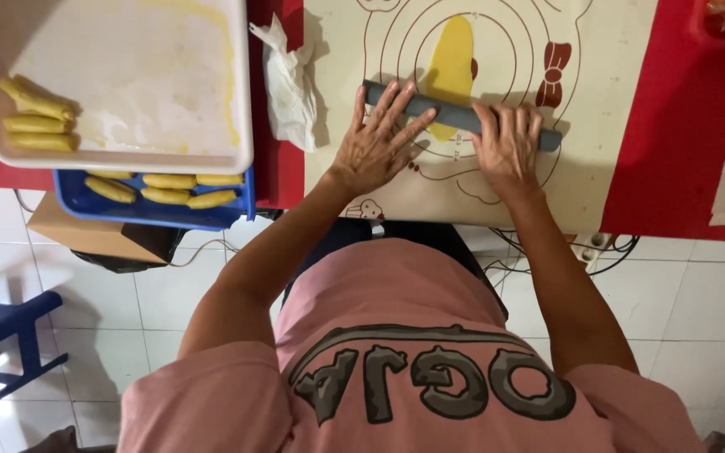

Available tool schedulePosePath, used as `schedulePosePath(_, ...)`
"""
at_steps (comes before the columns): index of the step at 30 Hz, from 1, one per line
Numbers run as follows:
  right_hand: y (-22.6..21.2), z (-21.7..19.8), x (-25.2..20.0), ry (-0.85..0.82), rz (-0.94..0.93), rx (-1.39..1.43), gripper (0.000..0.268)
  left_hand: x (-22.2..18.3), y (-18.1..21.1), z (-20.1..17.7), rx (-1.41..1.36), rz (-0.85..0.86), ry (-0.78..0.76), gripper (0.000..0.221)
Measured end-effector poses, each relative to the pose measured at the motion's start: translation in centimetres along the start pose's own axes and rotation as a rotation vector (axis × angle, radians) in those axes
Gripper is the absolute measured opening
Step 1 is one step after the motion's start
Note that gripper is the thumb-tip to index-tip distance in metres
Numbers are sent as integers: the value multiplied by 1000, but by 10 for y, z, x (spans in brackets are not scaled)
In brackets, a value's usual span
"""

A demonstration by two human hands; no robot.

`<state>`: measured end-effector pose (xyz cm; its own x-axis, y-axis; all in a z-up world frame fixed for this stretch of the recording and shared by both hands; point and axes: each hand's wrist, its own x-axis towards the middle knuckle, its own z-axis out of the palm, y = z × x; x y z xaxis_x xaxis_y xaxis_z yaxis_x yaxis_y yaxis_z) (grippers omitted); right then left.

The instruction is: The recorder is rolling out small balls of dough using a rolling pin and shaping them into logs on a silicone mat.

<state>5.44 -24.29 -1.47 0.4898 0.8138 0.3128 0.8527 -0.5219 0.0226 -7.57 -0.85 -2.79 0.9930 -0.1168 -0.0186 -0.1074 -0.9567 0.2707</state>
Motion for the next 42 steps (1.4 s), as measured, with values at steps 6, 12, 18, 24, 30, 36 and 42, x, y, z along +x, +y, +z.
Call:
schedulePosePath(6, 13, -1, 22, -65, 32, 128, 61, 31, -17, 8, 31, 37, 93, 63)
schedulePosePath(12, 74, 33, 74, -333, 139, 288, 67, 105, -30, -34, -18, -96, -170, 65)
schedulePosePath(18, 86, 43, 88, -143, 81, 185, 63, 137, -43, -27, -69, -152, -164, 78)
schedulePosePath(24, 41, 19, 23, -223, -25, 193, 58, 70, -27, -18, -110, -58, -87, 64)
schedulePosePath(30, 76, 34, 78, -358, 69, 343, 59, 125, -44, -36, -87, -136, -210, 67)
schedulePosePath(36, 113, 43, 133, -332, -85, 345, 77, 166, -72, -26, -100, -118, 31, 72)
schedulePosePath(42, 120, 44, 130, -183, -198, 218, 54, 161, -68, -52, -93, -175, -40, 66)
